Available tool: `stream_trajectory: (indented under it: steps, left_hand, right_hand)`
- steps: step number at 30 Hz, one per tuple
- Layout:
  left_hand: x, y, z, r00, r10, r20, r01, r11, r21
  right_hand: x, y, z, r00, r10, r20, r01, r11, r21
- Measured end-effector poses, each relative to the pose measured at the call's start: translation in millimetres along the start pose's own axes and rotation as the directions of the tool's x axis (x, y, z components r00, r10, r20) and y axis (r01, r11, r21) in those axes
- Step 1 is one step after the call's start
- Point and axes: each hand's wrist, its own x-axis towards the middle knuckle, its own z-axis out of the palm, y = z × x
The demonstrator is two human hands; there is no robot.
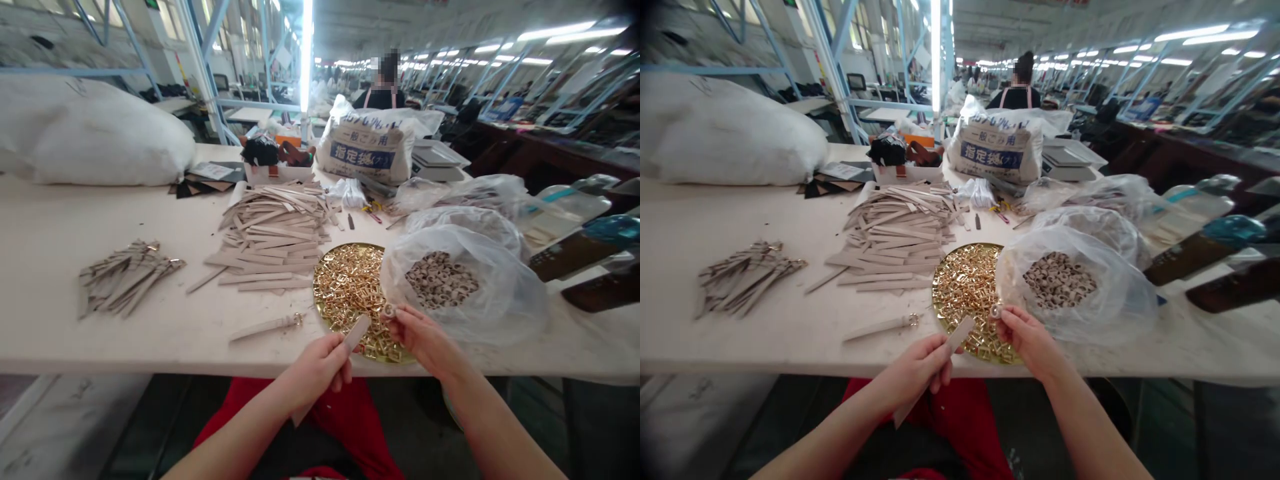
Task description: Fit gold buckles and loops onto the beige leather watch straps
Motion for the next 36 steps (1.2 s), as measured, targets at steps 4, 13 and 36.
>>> stream_trajectory:
  steps: [4,13,36]
  left_hand:
    - [2,-9,-3.2,0.996,0.022,-0.081,-0.014,0.994,0.109]
    - [-11,-16,-18.3,0.994,-0.097,-0.051,0.105,0.973,0.203]
    - [-13,-27,-20.7,0.987,-0.159,-0.021,0.153,0.973,-0.175]
  right_hand:
    - [-14,6,47,0.987,0.090,0.130,-0.120,0.962,0.247]
    - [-8,24,58,0.993,0.037,0.112,-0.042,0.998,0.041]
    - [-12,29,76,0.974,0.204,0.099,-0.227,0.887,0.401]
